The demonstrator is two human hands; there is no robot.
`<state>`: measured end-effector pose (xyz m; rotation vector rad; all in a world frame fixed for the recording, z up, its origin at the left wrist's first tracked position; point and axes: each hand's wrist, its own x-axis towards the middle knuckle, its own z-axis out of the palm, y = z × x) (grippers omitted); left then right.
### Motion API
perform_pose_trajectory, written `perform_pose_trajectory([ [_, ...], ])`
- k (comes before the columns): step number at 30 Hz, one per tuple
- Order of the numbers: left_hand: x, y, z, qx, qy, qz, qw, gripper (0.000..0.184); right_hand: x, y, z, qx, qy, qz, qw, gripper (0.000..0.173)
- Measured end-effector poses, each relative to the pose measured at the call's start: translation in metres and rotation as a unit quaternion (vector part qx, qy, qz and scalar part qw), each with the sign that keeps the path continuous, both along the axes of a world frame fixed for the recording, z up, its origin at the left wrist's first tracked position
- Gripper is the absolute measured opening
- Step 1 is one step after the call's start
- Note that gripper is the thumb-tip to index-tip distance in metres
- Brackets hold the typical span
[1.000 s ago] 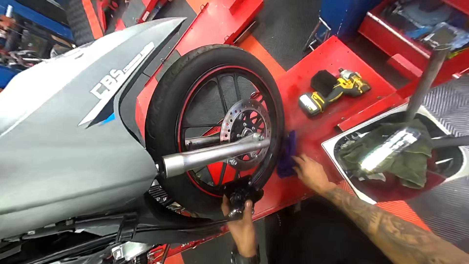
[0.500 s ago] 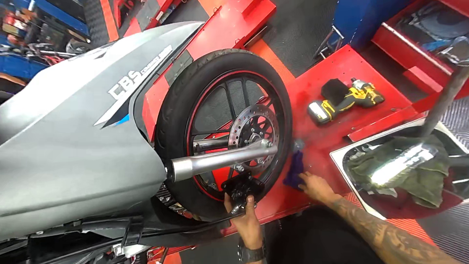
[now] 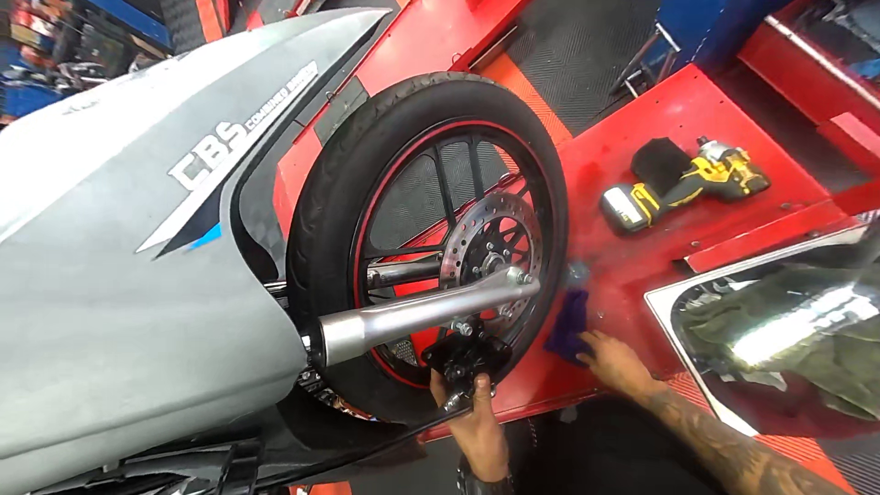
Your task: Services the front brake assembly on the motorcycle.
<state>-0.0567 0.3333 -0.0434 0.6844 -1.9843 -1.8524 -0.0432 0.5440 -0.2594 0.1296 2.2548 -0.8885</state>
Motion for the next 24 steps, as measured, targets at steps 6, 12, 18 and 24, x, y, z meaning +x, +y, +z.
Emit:
perform_pose_trajectory([
  [6, -0.007, 0.008, 0.002, 0.009, 0.007, -0.009, 1.000, 0.074, -0.002, 0.004, 0.001, -0.009, -0.003, 0.015, 1.000, 0.044],
  [12, -0.016, 0.015, 0.010, 0.011, -0.019, -0.014, 1.000, 0.076, -0.009, 0.010, 0.006, -0.003, -0.018, 0.065, 0.998, 0.052],
  [18, -0.016, 0.016, 0.009, 0.003, -0.032, -0.022, 0.999, 0.074, -0.019, 0.013, 0.046, 0.023, 0.022, 0.048, 0.998, 0.049],
  [24, -0.014, 0.015, 0.012, -0.020, -0.038, -0.035, 0.998, 0.075, -0.056, -0.008, 0.159, -0.123, 0.281, -0.094, 0.947, 0.018],
])
